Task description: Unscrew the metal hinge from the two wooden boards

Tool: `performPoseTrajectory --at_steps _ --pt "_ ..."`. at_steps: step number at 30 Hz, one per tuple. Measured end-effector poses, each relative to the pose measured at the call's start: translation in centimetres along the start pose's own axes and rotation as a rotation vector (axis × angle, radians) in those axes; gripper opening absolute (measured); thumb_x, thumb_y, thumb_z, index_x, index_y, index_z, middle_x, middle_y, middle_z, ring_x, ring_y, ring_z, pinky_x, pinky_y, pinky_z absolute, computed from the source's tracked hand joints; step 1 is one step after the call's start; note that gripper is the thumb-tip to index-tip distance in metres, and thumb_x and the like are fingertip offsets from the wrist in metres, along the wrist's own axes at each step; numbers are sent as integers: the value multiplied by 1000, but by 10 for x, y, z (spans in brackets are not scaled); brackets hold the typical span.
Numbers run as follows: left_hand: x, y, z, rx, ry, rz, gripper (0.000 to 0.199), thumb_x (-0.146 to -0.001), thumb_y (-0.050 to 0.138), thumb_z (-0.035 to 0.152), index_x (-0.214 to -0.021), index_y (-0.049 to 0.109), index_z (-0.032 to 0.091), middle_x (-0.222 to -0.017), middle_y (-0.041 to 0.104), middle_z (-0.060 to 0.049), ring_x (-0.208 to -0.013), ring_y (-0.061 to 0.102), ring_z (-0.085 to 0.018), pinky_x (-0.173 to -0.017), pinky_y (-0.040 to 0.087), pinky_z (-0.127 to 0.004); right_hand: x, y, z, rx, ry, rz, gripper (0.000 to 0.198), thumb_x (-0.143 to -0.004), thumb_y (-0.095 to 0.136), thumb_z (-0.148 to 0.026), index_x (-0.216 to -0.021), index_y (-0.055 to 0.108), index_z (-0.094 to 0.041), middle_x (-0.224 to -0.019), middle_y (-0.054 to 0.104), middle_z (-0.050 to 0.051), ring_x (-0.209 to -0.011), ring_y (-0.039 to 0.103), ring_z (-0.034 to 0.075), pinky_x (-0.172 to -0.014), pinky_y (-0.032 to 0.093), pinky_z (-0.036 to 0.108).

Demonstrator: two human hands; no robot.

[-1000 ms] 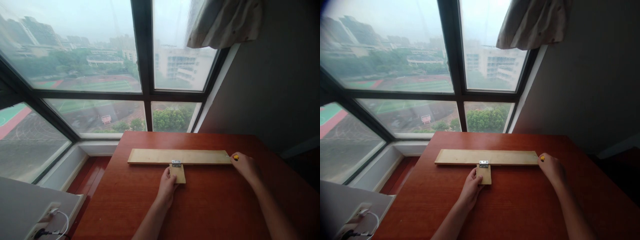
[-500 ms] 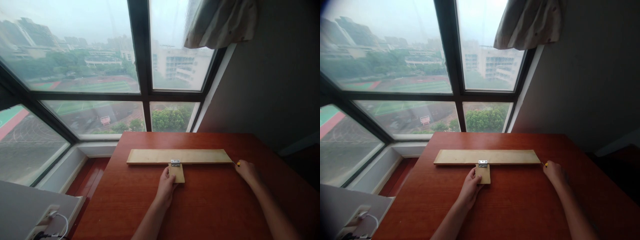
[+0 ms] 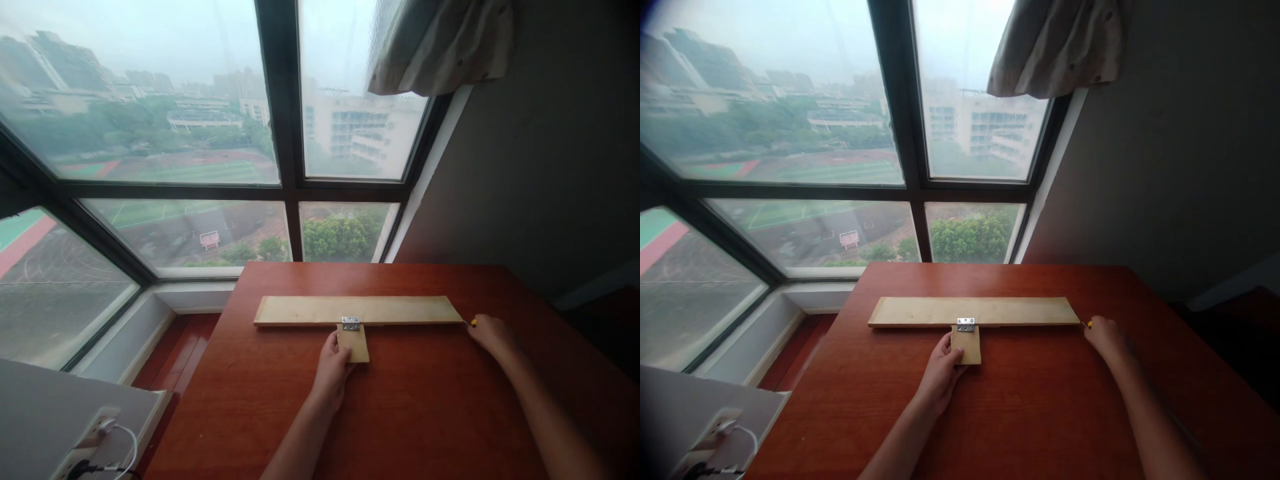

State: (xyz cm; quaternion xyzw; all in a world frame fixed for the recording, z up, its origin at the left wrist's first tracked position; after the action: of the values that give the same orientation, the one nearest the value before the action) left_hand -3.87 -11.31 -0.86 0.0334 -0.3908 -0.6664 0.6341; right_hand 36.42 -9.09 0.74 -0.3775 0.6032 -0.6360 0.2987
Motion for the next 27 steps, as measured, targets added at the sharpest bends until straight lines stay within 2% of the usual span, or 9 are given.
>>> performPoseTrajectory --at_steps 3,6,10,14,22,24,27 --pt "0 0 -1 10 -2 0 47 -61 69 20 -107 58 19 -103 66 -9 -89 62 -20 -71 50 -27 15 -1 -11 36 -34 -113 14 -72 60 -27 -67 66 -16 -79 71 20 -73 68 35 -52 38 31" --pt "-1 -1 -2 19 0 5 45 -61 69 19 -105 59 19 -103 66 -9 -87 62 -20 -71 50 -27 47 5 -38 21 -140 -192 12 -72 61 -24 -61 64 -19 -71 70 14 -70 68 30 -53 36 28" --pt "-2 -1 -4 11 4 2 45 -61 69 20 -105 59 20 -103 66 -8 -88 62 -20 -72 50 -28 94 17 -93 -66 -336 -209 8 -76 62 -28 -71 66 -23 -77 72 7 -76 68 23 -58 37 25" --pt "-2 -1 -3 19 11 -3 45 -62 68 17 -106 59 19 -103 67 -9 -89 63 -20 -71 50 -27 113 18 -132 -114 -450 -189 6 -76 64 -29 -77 65 -22 -82 72 7 -78 67 22 -61 36 25" --pt "-1 1 -2 20 15 4 45 -59 68 14 -104 61 18 -102 67 -9 -87 62 -20 -74 51 -28 121 9 -146 -166 -538 -151 8 -84 52 -23 -84 60 -21 -90 69 6 -86 66 21 -68 40 26" --pt "-1 1 -2 14 14 3 45 -58 68 14 -103 61 17 -102 67 -10 -88 63 -20 -74 51 -29 124 -6 -145 -233 -547 -87 14 -81 51 -20 -93 57 -22 -99 67 6 -88 64 21 -71 42 28" --pt "-1 1 -2 2 14 -2 45 -59 66 13 -104 62 17 -101 68 -10 -88 63 -21 -73 51 -29 129 -49 -139 -420 -554 65 23 -78 48 -17 -100 53 -23 -96 66 6 -86 63 21 -77 46 31"
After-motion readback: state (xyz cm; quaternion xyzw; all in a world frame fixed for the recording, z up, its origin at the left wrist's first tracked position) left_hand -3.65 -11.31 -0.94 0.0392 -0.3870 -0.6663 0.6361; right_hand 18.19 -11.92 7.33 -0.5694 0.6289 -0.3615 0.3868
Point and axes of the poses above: each hand's wrist, its own x-axis away from the middle knuckle, its own y-axis out of the palm, z = x × y, the point moved 3 cm from there along -x, towards the middle knuckle
